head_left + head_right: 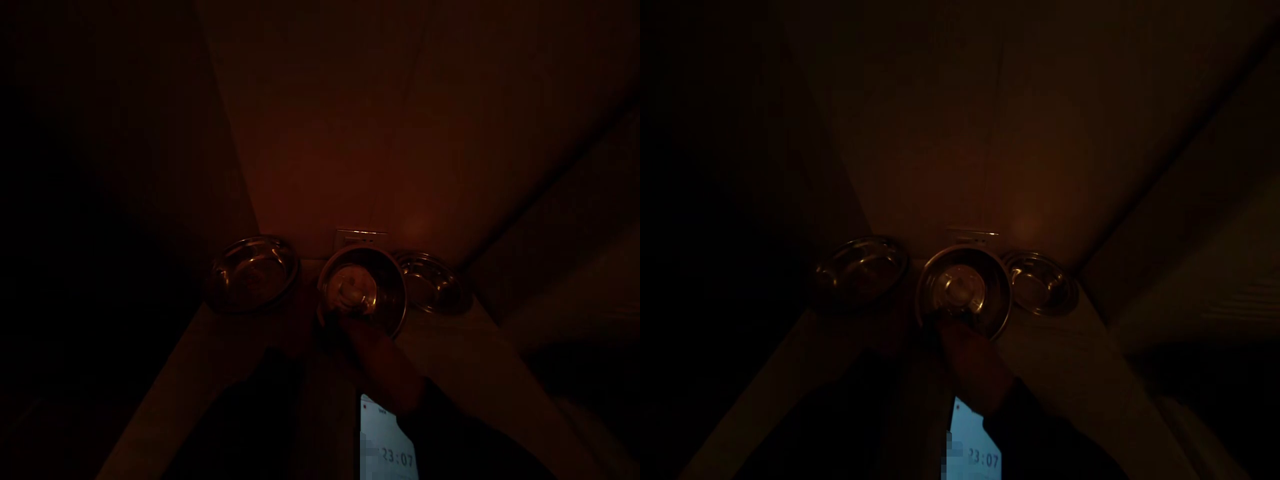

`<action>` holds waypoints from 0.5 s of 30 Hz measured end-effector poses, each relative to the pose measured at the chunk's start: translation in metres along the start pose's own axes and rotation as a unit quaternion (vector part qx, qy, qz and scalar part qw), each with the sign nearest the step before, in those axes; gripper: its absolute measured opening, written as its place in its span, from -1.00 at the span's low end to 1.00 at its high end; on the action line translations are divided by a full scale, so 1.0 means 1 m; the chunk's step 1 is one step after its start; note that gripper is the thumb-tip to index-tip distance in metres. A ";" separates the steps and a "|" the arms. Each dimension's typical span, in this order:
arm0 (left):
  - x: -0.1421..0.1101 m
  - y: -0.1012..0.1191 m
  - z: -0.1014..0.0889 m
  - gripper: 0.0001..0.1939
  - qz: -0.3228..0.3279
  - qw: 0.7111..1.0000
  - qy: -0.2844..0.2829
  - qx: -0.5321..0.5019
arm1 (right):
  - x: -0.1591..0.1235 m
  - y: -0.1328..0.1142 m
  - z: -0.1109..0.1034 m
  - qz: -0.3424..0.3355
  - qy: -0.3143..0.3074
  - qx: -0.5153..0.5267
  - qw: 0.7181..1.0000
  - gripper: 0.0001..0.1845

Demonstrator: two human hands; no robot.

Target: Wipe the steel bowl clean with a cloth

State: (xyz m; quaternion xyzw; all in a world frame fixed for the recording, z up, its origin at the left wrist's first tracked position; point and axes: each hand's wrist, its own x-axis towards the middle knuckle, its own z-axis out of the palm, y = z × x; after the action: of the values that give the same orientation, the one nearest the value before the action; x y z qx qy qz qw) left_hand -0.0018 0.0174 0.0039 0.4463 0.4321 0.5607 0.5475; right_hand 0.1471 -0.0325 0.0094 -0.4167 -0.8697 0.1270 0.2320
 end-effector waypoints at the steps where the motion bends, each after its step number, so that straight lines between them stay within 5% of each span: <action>1: -0.002 0.002 0.000 -0.65 0.006 1.000 -0.011 0.019 | 0.000 0.000 0.001 -0.002 0.004 0.006 1.000 -0.59; 8: -0.005 0.003 -0.001 -0.58 -0.012 0.995 -0.040 0.087 | 0.000 0.001 0.003 -0.024 0.022 -0.003 0.999 -0.57; 15: -0.002 -0.011 -0.004 -0.62 -0.019 0.994 0.012 0.104 | 0.000 0.001 0.002 -0.020 -0.006 -0.003 1.000 -0.56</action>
State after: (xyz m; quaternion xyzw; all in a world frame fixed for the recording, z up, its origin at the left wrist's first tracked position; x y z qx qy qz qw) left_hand -0.0034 0.0159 -0.0082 0.4860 0.5029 0.5076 0.5033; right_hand 0.1467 -0.0316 0.0077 -0.3989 -0.8799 0.1220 0.2275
